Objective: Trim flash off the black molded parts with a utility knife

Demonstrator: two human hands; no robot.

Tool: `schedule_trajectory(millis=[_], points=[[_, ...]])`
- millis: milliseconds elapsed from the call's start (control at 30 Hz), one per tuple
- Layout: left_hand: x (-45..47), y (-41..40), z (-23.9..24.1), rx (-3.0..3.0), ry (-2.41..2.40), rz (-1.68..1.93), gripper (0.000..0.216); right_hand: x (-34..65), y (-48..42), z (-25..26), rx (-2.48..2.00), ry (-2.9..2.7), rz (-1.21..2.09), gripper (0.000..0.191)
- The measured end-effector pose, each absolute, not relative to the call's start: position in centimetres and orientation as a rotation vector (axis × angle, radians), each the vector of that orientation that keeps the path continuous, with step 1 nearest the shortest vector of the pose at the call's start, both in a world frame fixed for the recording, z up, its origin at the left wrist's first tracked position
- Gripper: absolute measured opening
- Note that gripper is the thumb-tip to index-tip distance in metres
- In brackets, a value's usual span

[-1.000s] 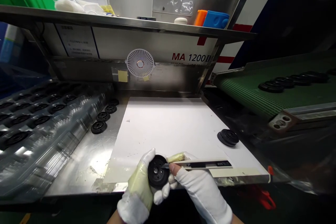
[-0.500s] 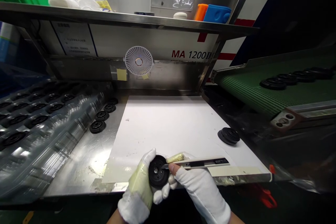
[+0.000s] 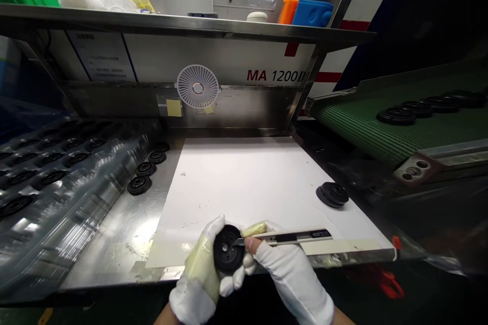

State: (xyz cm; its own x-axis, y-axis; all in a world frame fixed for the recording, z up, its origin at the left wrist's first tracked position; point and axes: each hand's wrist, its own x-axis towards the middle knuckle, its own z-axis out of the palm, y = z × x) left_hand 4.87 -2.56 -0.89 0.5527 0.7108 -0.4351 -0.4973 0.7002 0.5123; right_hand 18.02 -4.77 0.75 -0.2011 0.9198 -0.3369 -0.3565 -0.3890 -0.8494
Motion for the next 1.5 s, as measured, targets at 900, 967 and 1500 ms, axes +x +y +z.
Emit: schedule_trajectory(millis=[900,967,1500], points=[[3.4,-3.0,-3.1,0.926,0.885,1.302,0.037,17.6,-5.5,1.5,-0.965,-0.474,1.427,0.024],[3.5,-3.3,-2.7,0.900,0.920,1.308,0.034,17.2,-5.5,1.1,-0.968,-0.520,1.422,0.026],[3.3,-4.6,-2.6,0.909,0.839,1.290,0.027,17.0,-4.8,0.6,-1.104,-0.811,1.370,0.041]])
